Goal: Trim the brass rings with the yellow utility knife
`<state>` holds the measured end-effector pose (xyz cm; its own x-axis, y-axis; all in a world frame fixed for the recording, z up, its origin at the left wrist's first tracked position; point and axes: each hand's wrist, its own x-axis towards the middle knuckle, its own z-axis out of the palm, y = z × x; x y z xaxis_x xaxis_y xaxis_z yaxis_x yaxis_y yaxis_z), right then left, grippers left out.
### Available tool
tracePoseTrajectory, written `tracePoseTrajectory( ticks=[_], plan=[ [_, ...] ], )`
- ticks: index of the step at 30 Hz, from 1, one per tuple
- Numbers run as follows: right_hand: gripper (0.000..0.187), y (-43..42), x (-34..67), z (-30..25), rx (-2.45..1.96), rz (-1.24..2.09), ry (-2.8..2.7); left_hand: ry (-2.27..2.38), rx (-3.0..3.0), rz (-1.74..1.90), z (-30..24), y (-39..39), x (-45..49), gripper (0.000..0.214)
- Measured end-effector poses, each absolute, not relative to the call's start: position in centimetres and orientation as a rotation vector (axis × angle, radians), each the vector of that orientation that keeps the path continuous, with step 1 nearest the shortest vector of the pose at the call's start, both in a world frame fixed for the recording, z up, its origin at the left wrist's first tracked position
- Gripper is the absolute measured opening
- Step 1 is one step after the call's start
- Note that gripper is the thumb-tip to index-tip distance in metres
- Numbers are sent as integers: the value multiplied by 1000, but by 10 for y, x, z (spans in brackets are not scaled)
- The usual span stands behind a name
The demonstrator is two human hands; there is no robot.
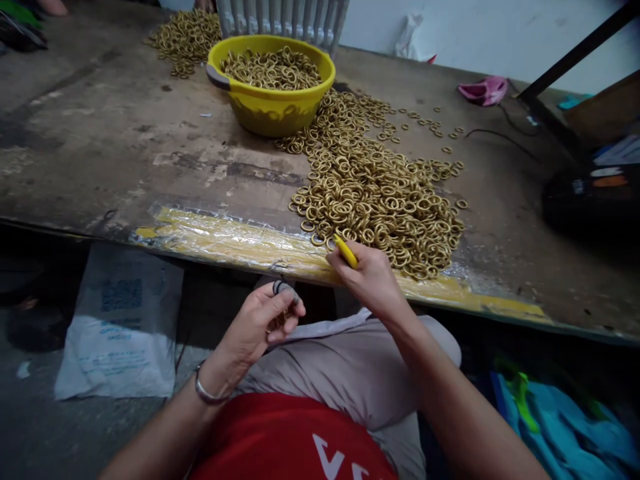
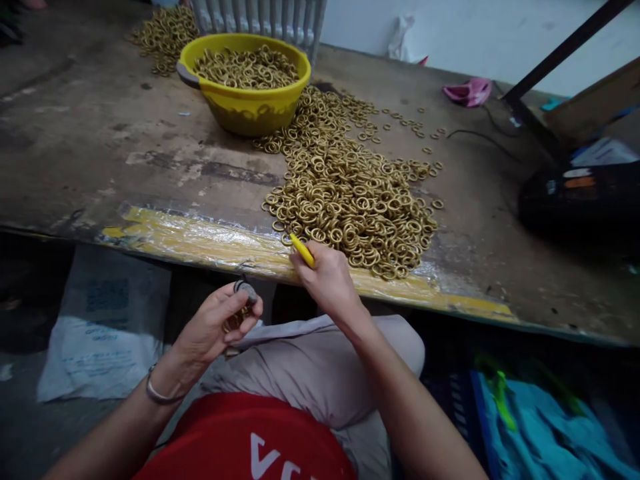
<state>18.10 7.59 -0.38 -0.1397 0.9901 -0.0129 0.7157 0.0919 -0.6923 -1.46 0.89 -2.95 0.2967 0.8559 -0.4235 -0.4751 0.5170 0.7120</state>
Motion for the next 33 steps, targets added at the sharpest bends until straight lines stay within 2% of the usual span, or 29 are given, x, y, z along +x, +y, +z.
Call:
tracePoseTrajectory(
  ticks=[3, 5, 8, 13, 17, 23, 33],
  plan=[
    [32, 60, 174, 3, -1460, 1505, -1398, 1036, 631, 1013, -28, 10, -5, 26],
    [36, 48, 167, 4, -1349, 1753, -1135, 1121, 754, 1068, -25, 10, 0, 26],
    [36, 34, 155, 2, -1261, 1827, -975, 1235, 914, 1130, -20, 7, 5, 28],
    [36, 22, 150, -3, -1262, 1807, -1020, 1299, 962, 1101, -23, 2, 3, 20],
    [33, 17, 157, 4, -1297, 1616, -1287, 1139, 816, 1044, -25, 1, -2, 25],
    [15, 1, 174, 7, -1477, 798, -2053, 1028, 666, 1069, -19, -1, -3, 31],
    [20, -2, 171, 3, -1638, 524, -2370, 1000, 598, 1092, -18, -1, -2, 38]
  ],
)
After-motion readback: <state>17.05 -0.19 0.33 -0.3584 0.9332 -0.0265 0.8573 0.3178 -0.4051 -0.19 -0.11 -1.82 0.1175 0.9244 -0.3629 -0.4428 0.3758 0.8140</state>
